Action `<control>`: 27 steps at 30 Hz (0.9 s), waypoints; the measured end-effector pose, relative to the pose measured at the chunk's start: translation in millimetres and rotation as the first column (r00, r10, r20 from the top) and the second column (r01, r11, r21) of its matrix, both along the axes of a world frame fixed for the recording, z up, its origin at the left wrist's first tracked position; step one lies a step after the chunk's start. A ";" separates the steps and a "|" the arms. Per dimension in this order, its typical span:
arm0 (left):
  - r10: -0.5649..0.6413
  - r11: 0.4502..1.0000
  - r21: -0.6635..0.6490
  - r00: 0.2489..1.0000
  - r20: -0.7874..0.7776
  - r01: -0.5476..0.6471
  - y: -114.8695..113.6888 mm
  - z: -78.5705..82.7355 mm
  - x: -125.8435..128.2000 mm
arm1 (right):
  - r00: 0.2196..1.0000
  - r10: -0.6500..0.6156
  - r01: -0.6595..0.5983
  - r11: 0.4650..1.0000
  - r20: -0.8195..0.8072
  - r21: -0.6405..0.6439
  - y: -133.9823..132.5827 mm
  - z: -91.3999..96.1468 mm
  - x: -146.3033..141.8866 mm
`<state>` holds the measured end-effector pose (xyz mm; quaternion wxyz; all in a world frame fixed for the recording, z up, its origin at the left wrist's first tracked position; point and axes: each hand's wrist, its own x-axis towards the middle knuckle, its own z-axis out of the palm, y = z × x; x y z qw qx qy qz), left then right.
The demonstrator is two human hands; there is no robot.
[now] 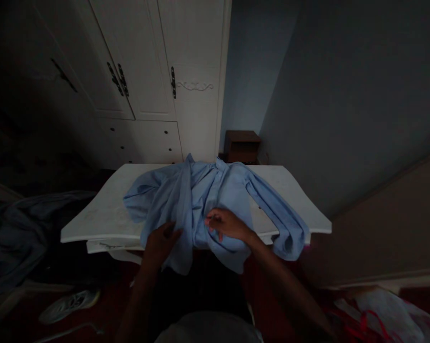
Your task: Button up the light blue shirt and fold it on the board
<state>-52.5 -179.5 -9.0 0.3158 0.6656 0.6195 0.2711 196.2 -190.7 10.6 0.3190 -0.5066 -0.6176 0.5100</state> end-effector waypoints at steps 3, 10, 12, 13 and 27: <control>-0.037 0.998 -0.044 0.971 0.234 0.048 -2.6 1.1 -3.7 | 0.996 -0.086 0.087 0.996 0.024 -0.022 -1.2 -14.8 8.2; -0.152 0.979 0.158 0.977 0.151 0.128 -15.8 1.9 1.3 | 0.974 -0.097 0.079 0.993 0.204 0.092 -43.6 -11.7 30.3; -0.165 0.979 0.146 0.975 0.152 0.143 -17.5 5.0 9.3 | 0.958 -0.091 0.061 0.991 0.273 0.115 -55.5 -11.1 25.6; -0.162 0.982 0.123 0.973 0.167 0.142 -18.4 7.8 15.6 | 0.949 -0.093 0.060 0.991 0.303 0.115 -59.5 -11.7 22.7; -0.536 0.835 0.188 0.841 0.068 0.517 -3.0 26.8 69.9 | 0.896 -0.284 0.266 0.959 0.340 0.098 -46.1 -28.3 9.6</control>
